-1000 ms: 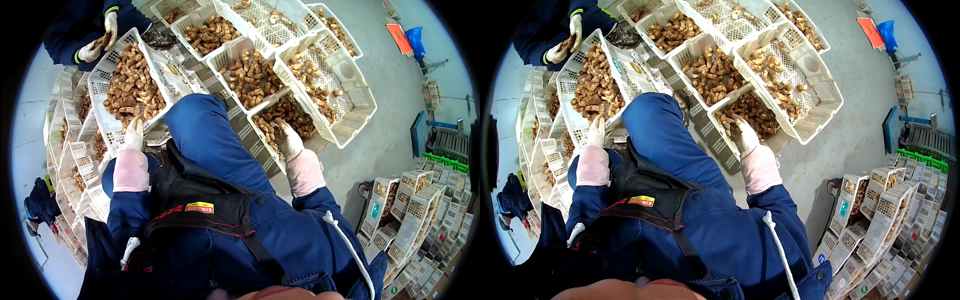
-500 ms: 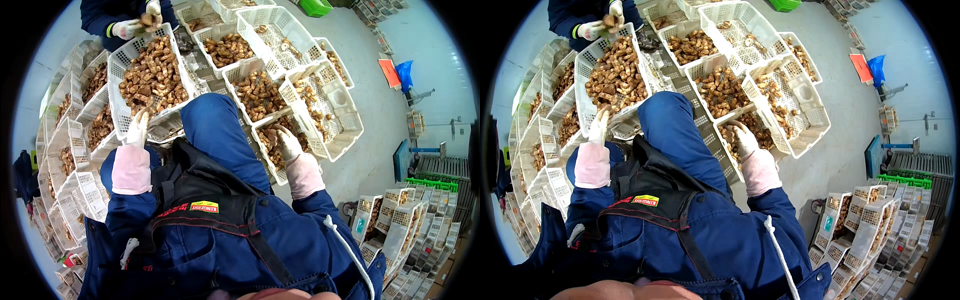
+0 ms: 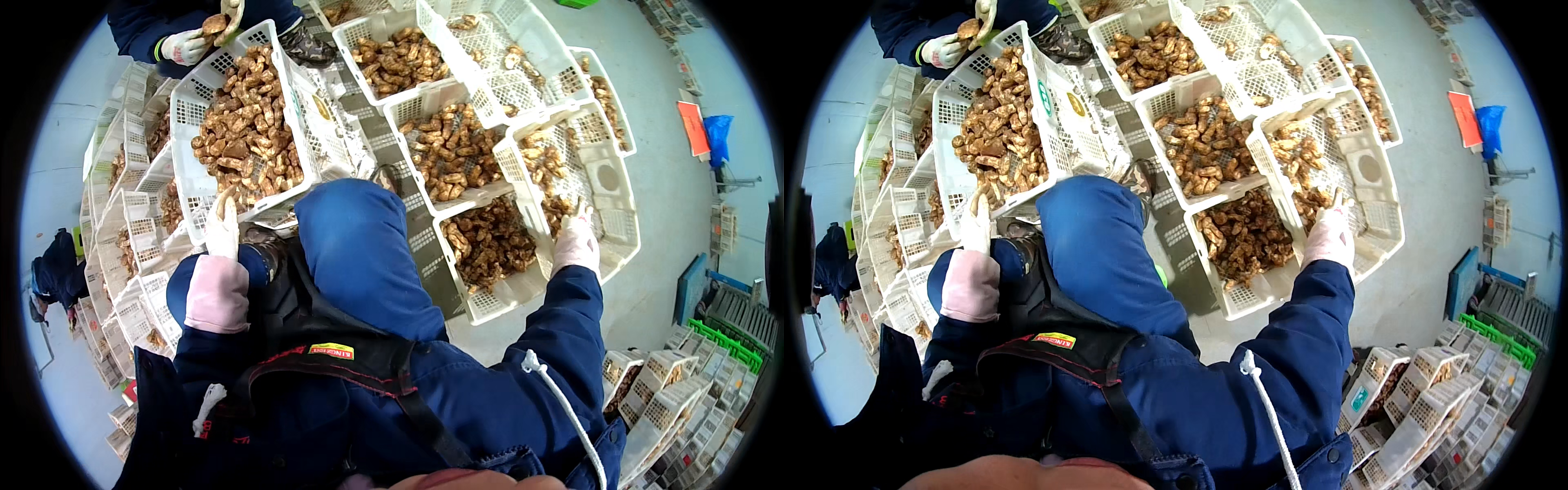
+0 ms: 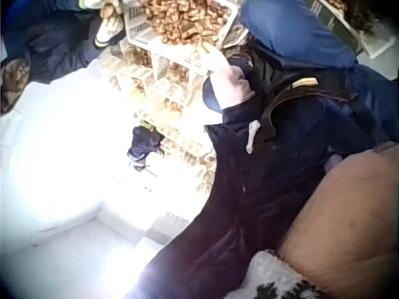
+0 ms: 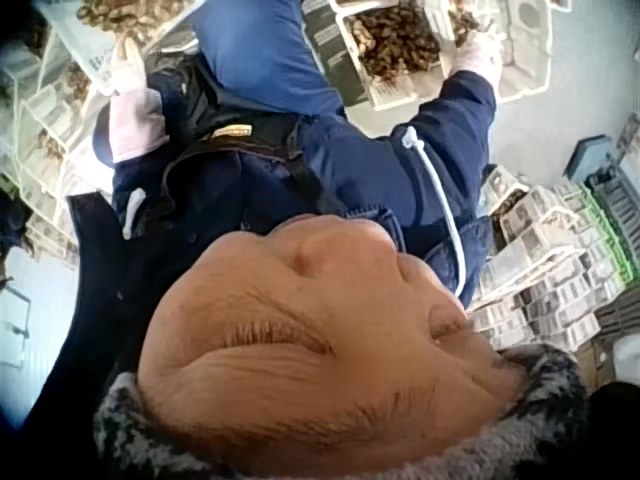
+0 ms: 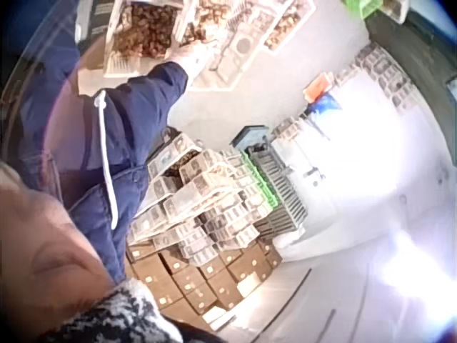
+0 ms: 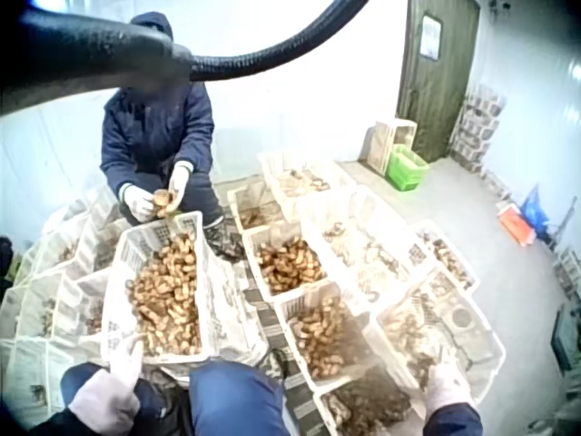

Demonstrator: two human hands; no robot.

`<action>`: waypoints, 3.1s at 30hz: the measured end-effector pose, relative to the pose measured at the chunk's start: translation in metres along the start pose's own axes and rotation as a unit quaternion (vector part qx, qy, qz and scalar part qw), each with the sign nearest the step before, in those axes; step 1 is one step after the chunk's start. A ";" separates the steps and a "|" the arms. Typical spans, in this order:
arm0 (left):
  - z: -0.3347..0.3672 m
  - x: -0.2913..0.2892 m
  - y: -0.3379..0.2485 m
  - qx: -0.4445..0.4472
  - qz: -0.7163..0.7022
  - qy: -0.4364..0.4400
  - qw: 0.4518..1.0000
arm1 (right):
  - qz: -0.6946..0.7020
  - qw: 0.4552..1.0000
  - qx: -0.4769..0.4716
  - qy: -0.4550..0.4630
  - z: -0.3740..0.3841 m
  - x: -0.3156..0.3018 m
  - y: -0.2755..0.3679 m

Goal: The person sorts ginger roots from a central crate into surrounding crates by hand, picking up individual pieces and placing them into different containers while wearing gloves.

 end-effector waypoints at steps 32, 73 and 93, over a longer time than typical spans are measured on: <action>-0.030 -0.130 -0.092 0.022 -0.468 0.016 0.883 | 0.402 0.738 -0.540 -0.045 -0.286 -0.206 0.414; 0.040 -0.117 -0.041 -0.061 -0.633 0.221 0.739 | 0.330 0.592 -0.731 -0.079 -0.373 -0.163 0.706; -0.035 -0.096 -0.115 -0.021 -0.614 0.319 0.722 | 0.594 0.592 -0.389 0.381 -0.391 -0.132 0.639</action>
Point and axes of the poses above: each hand's wrist, its own z-axis towards the middle knuckle, its own x-axis out of the palm, y = z × x, the point moved 4 cm from there along z, towards the middle knuckle, and after that the axes turned 12 degrees about -x, right-handed, at the moved point
